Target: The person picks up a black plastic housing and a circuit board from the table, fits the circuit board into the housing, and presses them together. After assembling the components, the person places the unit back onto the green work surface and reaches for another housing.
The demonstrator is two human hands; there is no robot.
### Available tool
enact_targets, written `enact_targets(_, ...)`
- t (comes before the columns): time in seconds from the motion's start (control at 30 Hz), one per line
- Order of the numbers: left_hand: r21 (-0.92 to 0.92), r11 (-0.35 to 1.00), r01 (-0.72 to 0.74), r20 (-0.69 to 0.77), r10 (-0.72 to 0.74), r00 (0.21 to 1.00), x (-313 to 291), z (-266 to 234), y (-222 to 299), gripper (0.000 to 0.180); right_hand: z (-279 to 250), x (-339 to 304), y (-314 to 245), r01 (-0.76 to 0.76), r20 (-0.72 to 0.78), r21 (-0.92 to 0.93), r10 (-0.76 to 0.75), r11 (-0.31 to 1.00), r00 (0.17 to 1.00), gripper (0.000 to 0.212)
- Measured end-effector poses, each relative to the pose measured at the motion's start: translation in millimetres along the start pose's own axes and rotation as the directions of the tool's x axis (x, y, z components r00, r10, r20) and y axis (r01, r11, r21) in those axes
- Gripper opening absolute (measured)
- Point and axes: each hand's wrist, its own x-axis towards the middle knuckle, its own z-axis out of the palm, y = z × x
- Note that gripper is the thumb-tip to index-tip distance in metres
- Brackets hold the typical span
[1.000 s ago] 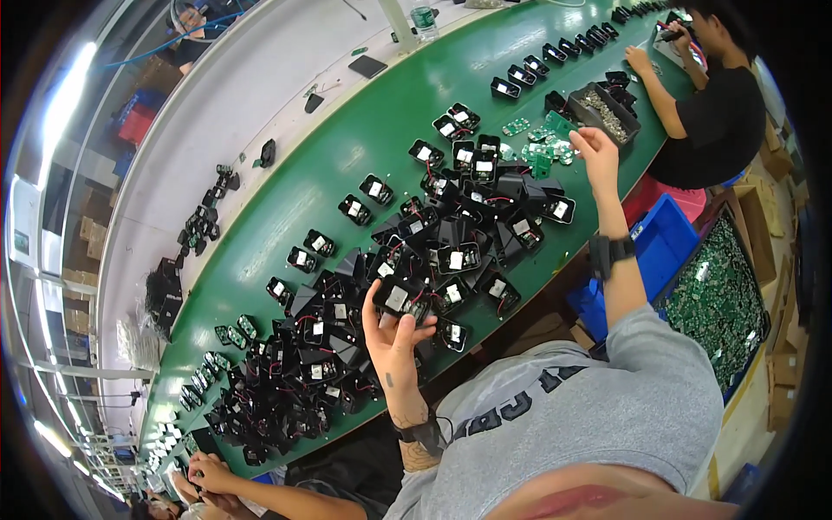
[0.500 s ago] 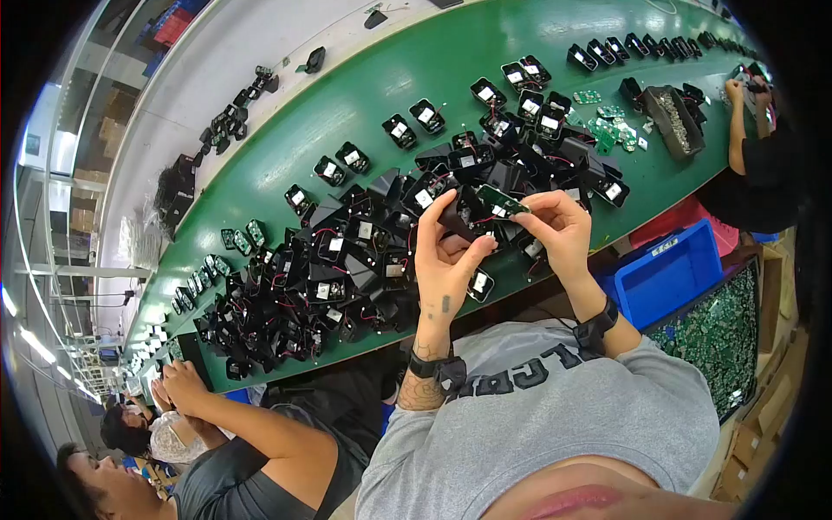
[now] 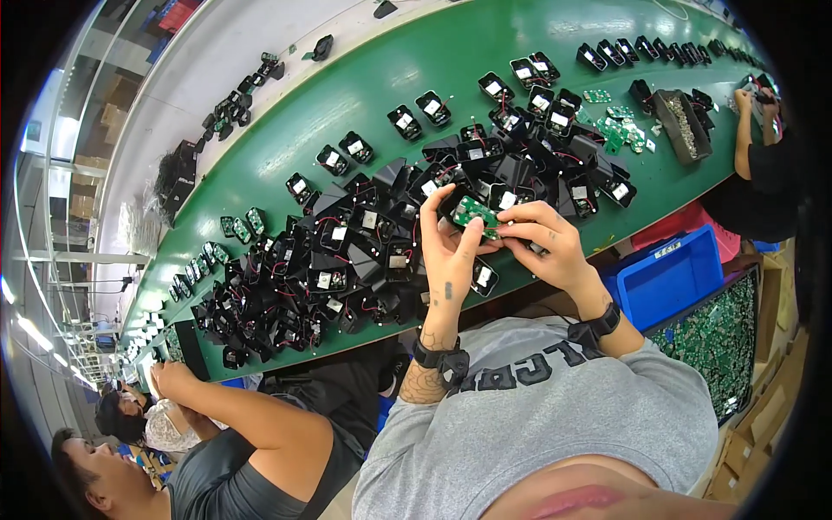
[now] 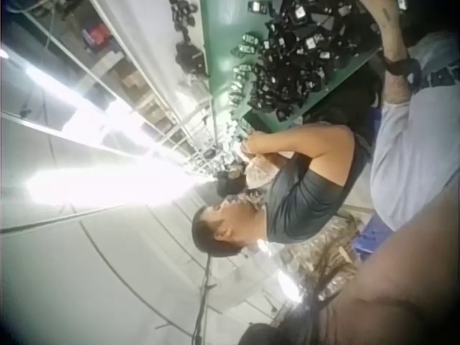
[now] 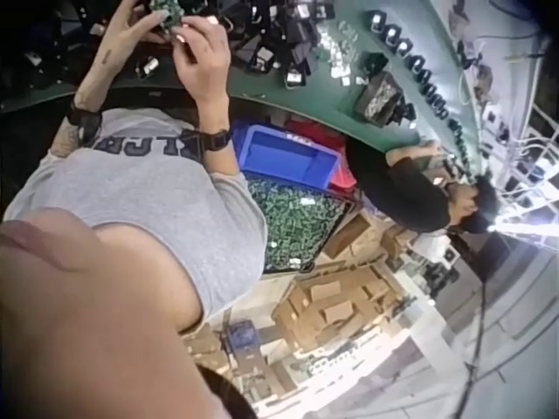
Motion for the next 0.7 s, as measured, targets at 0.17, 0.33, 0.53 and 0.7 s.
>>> enact_targets(0.17, 0.052, 0.999, -0.005, 0.026, 0.003, 1.000, -1, 7, 2, 0.054, 3, -7, -3, -0.469, -0.010, 0.457, 0.532, 0.756, 0.847, 0.022)
enact_targets(0.33, 0.034, 0.999, 0.031, 0.025, -0.032, 0.999, -2, 9, 2, 0.054, 12, -8, -3, -0.543, -0.006, 0.600, 0.682, 0.587, 0.731, 0.022)
enact_targets(0.53, 0.034, 0.999, 0.005, -0.034, -0.004, 0.999, -3, 8, 2, 0.053, 14, -11, 0, -0.600, 0.013, 0.580, 0.730, 0.551, 0.683, 0.022)
enact_targets(0.7, 0.053, 0.999, -0.003, -0.015, 0.004, 1.000, -4, 8, 1, 0.055, 18, -17, 9, -0.549, 0.024, 0.664, 0.720, 0.507, 0.693, 0.014)
